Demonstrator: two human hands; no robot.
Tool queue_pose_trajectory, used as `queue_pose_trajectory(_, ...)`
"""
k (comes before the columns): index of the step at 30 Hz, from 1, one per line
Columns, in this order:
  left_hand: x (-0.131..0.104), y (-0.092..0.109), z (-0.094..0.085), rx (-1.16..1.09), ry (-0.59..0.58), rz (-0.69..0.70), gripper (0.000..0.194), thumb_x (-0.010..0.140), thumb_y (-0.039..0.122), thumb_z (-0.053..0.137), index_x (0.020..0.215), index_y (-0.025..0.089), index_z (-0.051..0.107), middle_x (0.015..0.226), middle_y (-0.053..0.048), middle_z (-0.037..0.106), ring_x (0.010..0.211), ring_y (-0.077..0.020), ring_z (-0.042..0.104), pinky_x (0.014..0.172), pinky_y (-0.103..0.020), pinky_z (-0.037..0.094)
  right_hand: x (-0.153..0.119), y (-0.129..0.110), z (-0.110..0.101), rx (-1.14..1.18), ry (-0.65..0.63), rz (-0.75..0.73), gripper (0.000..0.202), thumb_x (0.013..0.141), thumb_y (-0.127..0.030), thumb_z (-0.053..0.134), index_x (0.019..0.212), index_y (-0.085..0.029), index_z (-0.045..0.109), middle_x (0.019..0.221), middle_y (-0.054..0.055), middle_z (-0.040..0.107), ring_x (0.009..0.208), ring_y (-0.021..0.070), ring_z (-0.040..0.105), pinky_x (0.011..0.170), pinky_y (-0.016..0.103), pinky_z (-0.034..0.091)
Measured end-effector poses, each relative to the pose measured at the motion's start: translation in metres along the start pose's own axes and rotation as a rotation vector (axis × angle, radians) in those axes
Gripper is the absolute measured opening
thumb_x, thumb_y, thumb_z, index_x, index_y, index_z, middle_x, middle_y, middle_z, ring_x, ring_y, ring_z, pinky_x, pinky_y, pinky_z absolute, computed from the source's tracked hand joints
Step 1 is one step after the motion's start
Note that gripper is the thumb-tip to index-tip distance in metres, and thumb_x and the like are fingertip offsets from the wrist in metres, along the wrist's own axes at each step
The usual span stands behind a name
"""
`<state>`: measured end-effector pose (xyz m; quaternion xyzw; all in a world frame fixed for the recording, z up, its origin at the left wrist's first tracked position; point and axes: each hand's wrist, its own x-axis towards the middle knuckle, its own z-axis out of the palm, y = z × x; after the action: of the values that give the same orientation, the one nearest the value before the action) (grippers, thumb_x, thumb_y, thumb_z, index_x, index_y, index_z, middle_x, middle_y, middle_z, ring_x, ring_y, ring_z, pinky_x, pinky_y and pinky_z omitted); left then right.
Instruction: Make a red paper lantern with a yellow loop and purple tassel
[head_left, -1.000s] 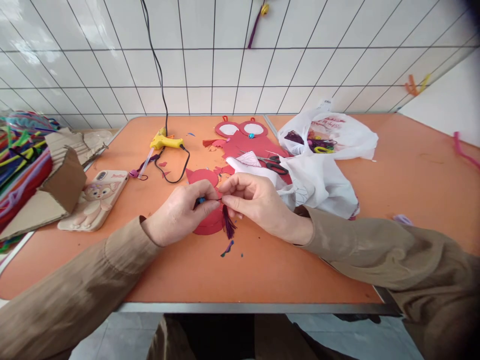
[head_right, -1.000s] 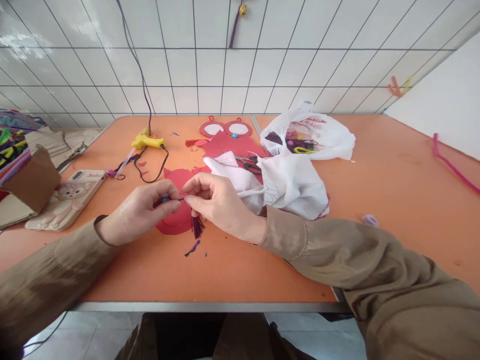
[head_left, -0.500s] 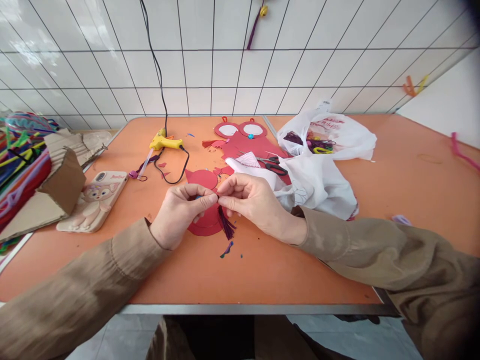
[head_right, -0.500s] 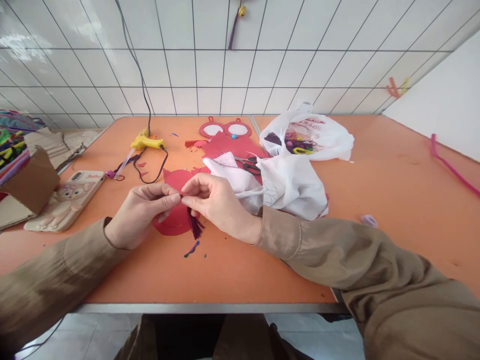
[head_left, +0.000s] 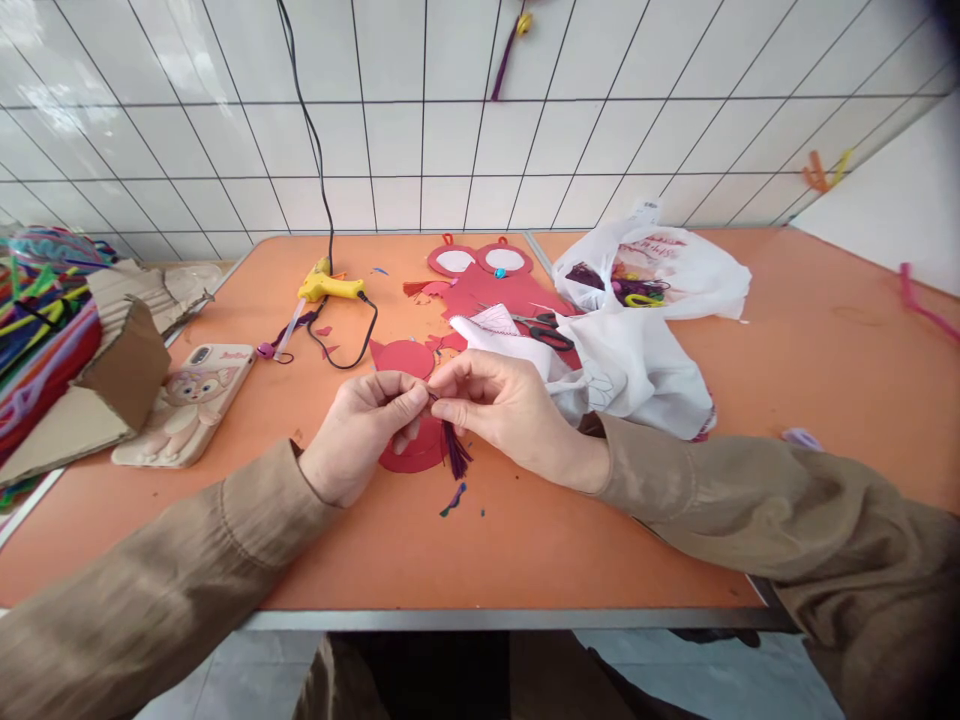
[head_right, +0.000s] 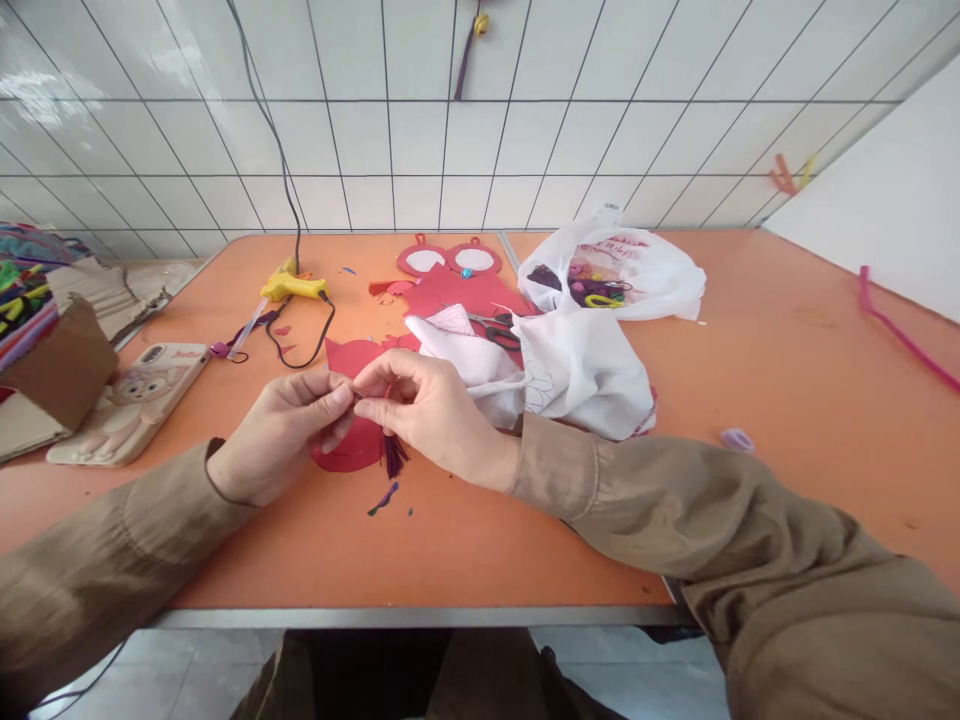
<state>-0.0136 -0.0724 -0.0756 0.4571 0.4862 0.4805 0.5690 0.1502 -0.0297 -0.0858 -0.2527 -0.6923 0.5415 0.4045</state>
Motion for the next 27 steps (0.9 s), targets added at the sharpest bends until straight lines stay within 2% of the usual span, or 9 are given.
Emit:
queue_pose_trajectory(4,0.000,-0.001,-0.001,-0.003,-0.008,0.016,0.036,0.069,0.045,0.078,0.066,0.014,0.060,0.049,0.004,0.052,0.040,-0.0043,0.041,0.040,-0.017,0.031,0.000,-0.001,-0.001,-0.022,-0.008,-0.013,0.006,0.082,-0.022,0.066,0.085,-0.018,0.062,0.075,-0.002,0.063,0.055,0.0069,0.055,0.052,0.023,0.049)
queue_pose_trajectory(10,-0.001,-0.004,0.000,0.022,0.029,0.038,0.038,0.068,0.046,0.079,0.061,0.014,0.059,0.047,0.005,0.050,0.039,-0.0040,0.040,0.040,-0.017,0.030,0.002,0.008,-0.003,-0.085,0.055,-0.089,0.009,0.080,-0.026,0.071,0.079,-0.019,0.065,0.074,-0.001,0.063,0.061,0.0089,0.055,0.056,0.025,0.048)
queue_pose_trajectory(16,-0.006,-0.002,0.004,0.052,0.052,0.036,0.039,0.066,0.046,0.081,0.057,0.014,0.061,0.045,0.003,0.054,0.037,-0.0053,0.044,0.039,-0.018,0.033,0.000,0.009,-0.003,-0.118,0.082,-0.179,0.014,0.081,-0.031,0.074,0.075,-0.020,0.066,0.073,-0.002,0.061,0.067,0.0100,0.057,0.064,0.028,0.051)
queue_pose_trajectory(20,-0.007,0.001,0.006,0.001,0.040,-0.003,0.041,0.061,0.047,0.084,0.057,0.014,0.061,0.045,0.002,0.056,0.036,-0.0067,0.047,0.037,-0.019,0.035,-0.002,0.004,-0.002,-0.148,0.097,-0.258,0.013,0.083,-0.027,0.072,0.072,-0.022,0.066,0.072,-0.001,0.061,0.067,0.0107,0.057,0.064,0.029,0.051)
queue_pose_trajectory(24,-0.007,0.003,0.006,-0.028,0.067,-0.005,0.044,0.053,0.046,0.089,0.057,0.015,0.058,0.043,0.004,0.052,0.036,-0.0063,0.044,0.036,-0.019,0.033,-0.003,0.004,-0.002,-0.195,0.111,-0.368,0.011,0.084,-0.017,0.070,0.075,-0.022,0.068,0.074,-0.001,0.062,0.068,0.0105,0.058,0.061,0.027,0.050)
queue_pose_trajectory(27,-0.006,0.005,0.005,0.011,0.091,0.011,0.041,0.056,0.045,0.086,0.059,0.015,0.058,0.044,0.005,0.049,0.036,-0.0049,0.041,0.036,-0.018,0.030,-0.002,0.006,-0.002,-0.266,0.134,-0.404,0.009,0.084,-0.014,0.070,0.079,-0.022,0.071,0.075,-0.001,0.061,0.069,0.0102,0.058,0.061,0.026,0.049)
